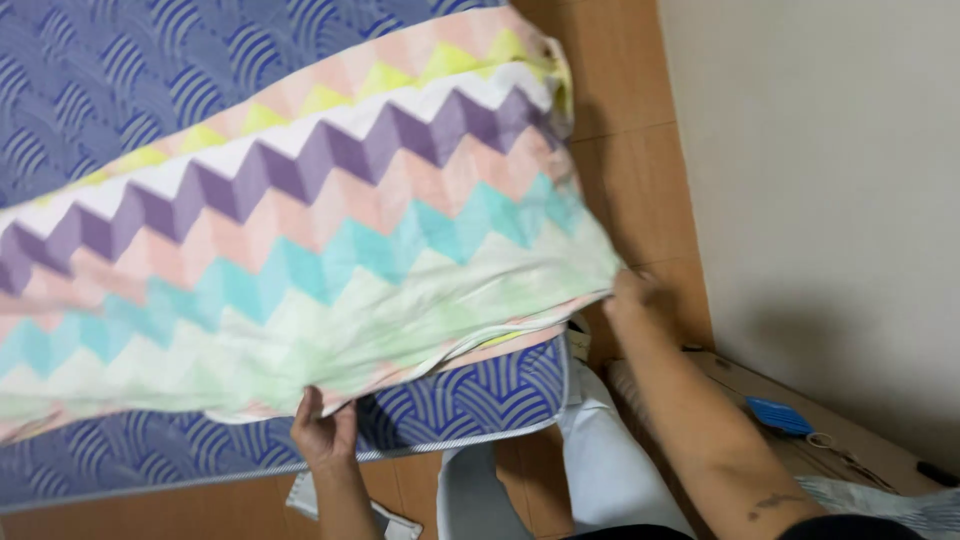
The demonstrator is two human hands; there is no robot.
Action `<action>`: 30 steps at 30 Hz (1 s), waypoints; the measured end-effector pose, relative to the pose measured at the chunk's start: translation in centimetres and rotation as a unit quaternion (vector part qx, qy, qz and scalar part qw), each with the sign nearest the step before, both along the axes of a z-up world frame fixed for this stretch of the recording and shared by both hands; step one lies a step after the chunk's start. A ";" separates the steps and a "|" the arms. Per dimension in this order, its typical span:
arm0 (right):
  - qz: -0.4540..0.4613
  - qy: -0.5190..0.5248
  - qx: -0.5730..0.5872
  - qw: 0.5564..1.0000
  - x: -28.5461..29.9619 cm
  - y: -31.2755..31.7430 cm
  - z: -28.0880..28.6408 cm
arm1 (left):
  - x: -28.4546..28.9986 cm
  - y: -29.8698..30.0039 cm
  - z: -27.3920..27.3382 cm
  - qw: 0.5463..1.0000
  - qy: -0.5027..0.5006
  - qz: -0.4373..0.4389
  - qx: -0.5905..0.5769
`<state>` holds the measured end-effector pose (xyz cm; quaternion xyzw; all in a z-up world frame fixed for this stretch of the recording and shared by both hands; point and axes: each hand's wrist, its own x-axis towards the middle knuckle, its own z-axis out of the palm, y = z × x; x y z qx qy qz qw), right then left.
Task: The person irons a green and white striped towel on a bed, then places it in a wardrobe. They then fold a large, colorful patterned bedsheet on the bed and place it in the same wardrobe.
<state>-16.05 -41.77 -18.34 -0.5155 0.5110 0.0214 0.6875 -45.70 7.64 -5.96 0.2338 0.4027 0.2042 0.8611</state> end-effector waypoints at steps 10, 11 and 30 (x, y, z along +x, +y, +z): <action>0.149 -0.034 0.024 0.988 -20.2 17.9 5.3 | 0.9 20.1 3.5 0.979 -0.128 0.157 0.002; 0.162 -0.026 0.185 0.969 -23.1 20.9 4.2 | 1.2 22.4 5.6 0.982 -0.142 0.126 0.024; 0.251 0.086 0.357 0.896 -34.8 56.2 8.2 | -1.0 40.5 14.8 0.983 -0.172 0.033 -0.056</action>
